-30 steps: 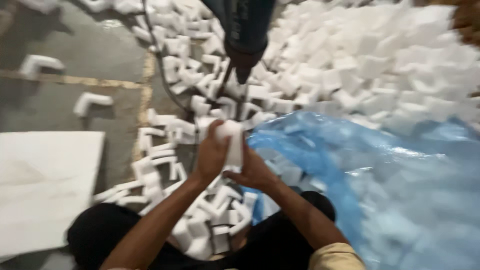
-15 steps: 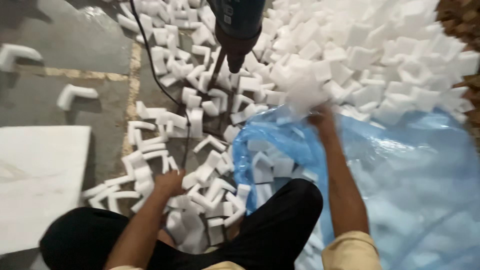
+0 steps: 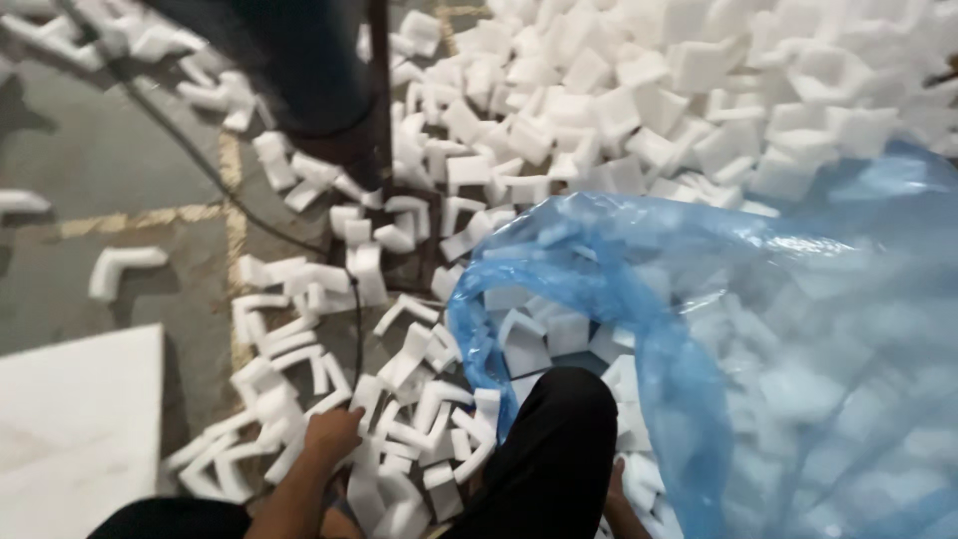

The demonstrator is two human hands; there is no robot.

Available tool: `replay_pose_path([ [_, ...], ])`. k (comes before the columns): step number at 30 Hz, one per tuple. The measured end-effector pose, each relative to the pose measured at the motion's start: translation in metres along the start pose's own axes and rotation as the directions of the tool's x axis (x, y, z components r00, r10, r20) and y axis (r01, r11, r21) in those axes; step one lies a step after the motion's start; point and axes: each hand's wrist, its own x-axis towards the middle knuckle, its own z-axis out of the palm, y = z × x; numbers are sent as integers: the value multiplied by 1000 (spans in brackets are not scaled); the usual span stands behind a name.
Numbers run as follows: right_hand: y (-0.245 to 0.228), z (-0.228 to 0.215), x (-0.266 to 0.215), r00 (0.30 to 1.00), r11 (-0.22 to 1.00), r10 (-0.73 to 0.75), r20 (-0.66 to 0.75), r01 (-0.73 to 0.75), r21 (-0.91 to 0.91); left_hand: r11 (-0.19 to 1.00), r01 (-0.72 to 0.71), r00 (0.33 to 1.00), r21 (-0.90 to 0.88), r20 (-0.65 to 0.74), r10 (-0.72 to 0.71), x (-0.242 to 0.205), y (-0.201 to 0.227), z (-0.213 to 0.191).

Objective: The person sits on the floor and uses a hot wire cutter to slice rectangular blocks of white foam into smaller pieces. They repeatedly pick up foam blocks, cut them, and place the resulting pieces into a large blue plastic bag.

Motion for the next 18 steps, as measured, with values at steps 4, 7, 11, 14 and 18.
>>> replay_pose_path([
  [4, 11, 1, -1, 1000, 999, 24, -14, -24, -33, 985, 20, 999, -169, -37, -27, 8, 1, -1],
  [7, 19, -7, -4, 1000, 998, 21, -13, -22, -62, 944, -44, 996, -327, -90, 15, 15, 4, -2],
  [11, 15, -14, -4, 999, 998, 9, -31, -11, -59, 891, -21, 987, -454, -150, -53, 23, 17, -9],
  [14, 6, -13, -7, 998, 999, -26, -54, 25, -21, 934, -129, 904, -334, -426, -28, 18, 25, -10],
  [18, -6, -41, 29, 911, 967, -150, -385, 216, 132, 768, -348, 803, -537, -593, -51, 22, 36, -55],
])
